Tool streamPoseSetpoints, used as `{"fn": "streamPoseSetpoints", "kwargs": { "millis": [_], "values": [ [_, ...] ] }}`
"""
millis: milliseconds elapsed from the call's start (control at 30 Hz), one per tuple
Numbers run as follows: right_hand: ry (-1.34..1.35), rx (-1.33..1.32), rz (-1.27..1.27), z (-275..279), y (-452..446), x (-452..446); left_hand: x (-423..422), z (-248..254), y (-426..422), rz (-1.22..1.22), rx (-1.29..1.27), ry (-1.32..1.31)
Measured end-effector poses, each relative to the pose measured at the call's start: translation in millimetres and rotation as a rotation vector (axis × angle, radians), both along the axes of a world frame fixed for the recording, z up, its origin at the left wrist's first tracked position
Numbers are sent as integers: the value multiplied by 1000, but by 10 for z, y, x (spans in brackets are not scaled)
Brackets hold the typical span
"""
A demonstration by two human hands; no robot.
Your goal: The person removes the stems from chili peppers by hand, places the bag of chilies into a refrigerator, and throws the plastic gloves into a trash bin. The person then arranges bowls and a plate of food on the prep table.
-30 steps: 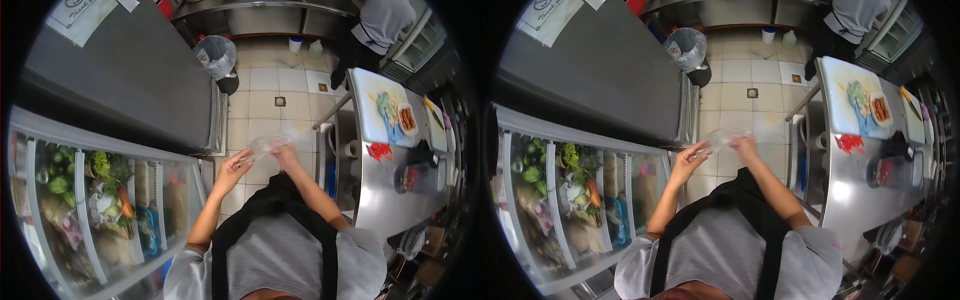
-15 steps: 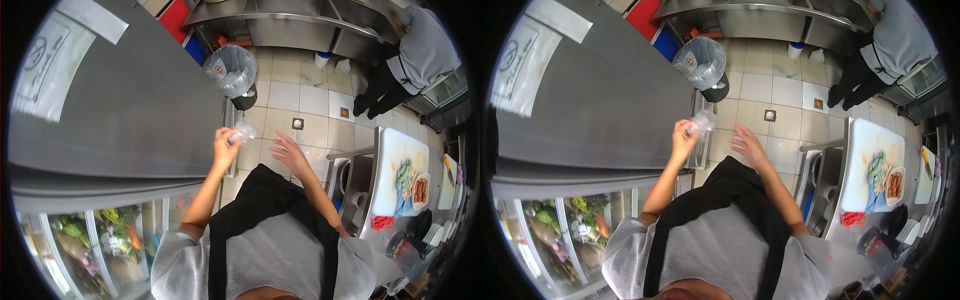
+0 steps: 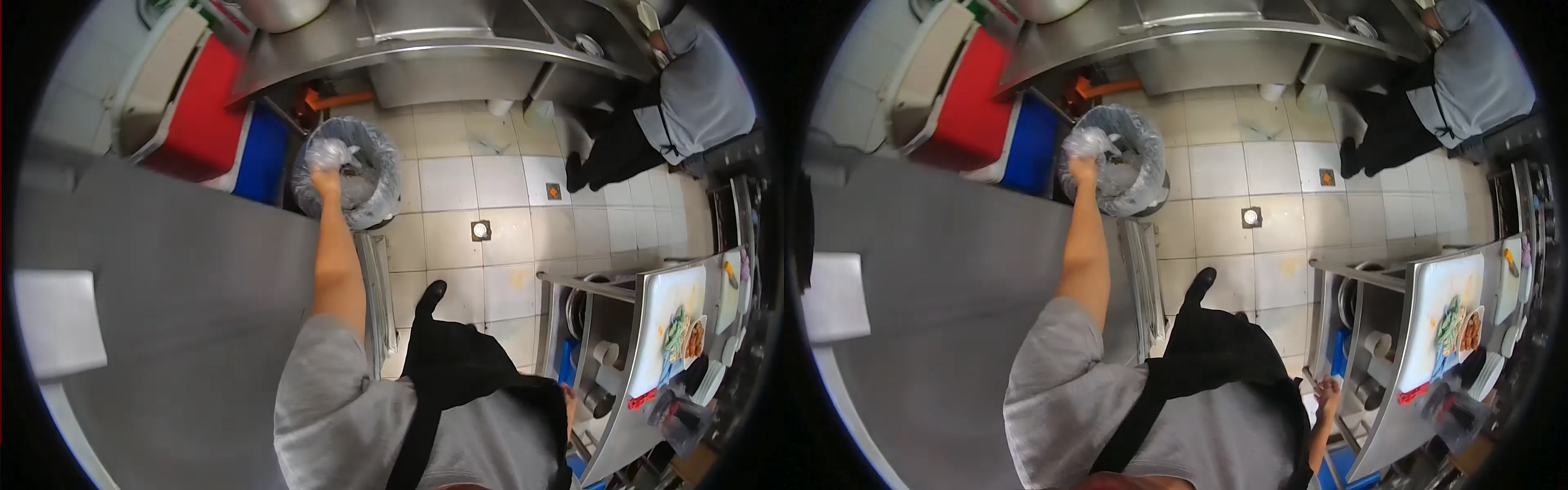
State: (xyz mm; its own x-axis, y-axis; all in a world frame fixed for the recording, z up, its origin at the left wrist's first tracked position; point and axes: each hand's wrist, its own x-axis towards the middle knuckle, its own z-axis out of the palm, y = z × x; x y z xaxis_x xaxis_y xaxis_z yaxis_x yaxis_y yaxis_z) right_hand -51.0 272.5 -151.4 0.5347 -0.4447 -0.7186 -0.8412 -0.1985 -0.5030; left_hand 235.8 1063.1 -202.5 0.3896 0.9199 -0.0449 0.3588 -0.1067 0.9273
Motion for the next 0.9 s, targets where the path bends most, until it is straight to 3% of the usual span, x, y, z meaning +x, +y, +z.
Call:
{"fn": "streamPoseSetpoints", "kwargs": {
  "millis": [33, 100, 133, 167, 200, 233, 267, 300, 333, 400, 433, 467, 567, 600, 633, 667, 700, 733, 767, 800, 833, 867, 900],
  "values": [
    [97, 74, -105, -238, -162, -346, -52, -306, -9, -158, 335, 750],
    [91, 142, -51, -347, -178, -844, -100, -416, -631, 48, 101, 1139],
    [80, 125, -133, -345, -152, -1038, -213, -290, -799, -301, 47, 1196],
    [-32, 90, 37, -392, -110, -1209, -446, -1458, -657, -774, 533, 1071],
    [-145, 33, 182, -429, -13, -1394, -580, -1322, -1246, -768, 425, 983],
    [-238, -50, 312, -423, 146, -1627, -670, -1166, -1683, -1045, 377, 992],
    [90, -108, -24, -93, 499, -1513, -908, -1377, -2131, -1218, 306, 1019],
    [178, -44, -145, -122, 596, -1736, -1132, -1242, -2573, -1448, 126, 1145],
    [142, -44, -354, 54, 842, -1831, -1469, -1684, -2970, -1703, 222, 1248],
    [48, -18, -628, 91, 1280, -2064, -1821, -1720, -3439, -2119, 314, 1255],
    [-2, 9, -689, 8, 1429, -2212, -1822, -1643, -3623, -2207, 372, 1246],
    [-21, 414, -495, -29, 1559, -2406, -1729, -1545, -3821, -2264, 438, 1229],
    [-26, 385, -593, -294, 1850, -2994, -1002, -1212, -4631, -2224, 609, 1023],
    [-31, 353, -669, -396, 1865, -3205, -731, -881, -5081, -2152, 613, 881],
    [-46, 320, -751, -509, 1895, -3415, -416, -945, -5367, -2150, 430, 285],
    [-61, 296, -849, -638, 1927, -3604, -171, -453, -5856, -2186, 272, 127],
    [-82, 272, -947, -768, 1945, -3795, -85, 413, -6341, -2230, -13, 33],
    [-108, 249, -1049, -885, 1956, -3977, -87, 960, -6836, -2124, -236, -136],
    [-134, 229, -1145, -984, 1979, -4141, 12, 1369, -7296, -2110, 18, -253],
    [-157, 215, -1224, -1072, 1991, -4292, 143, 1612, -7750, -2059, 44, -188],
    [-179, 200, -1302, -1142, 2022, -4423, 285, 1650, -8194, -2028, -19, -460],
    [-202, 184, -1375, -1235, 2048, -4542, 258, 2004, -8507, -2024, -228, -241],
    [-226, 174, -1436, -1328, 2104, -4621, 362, 2130, -8827, -1980, 42, -330]
  ]
}}
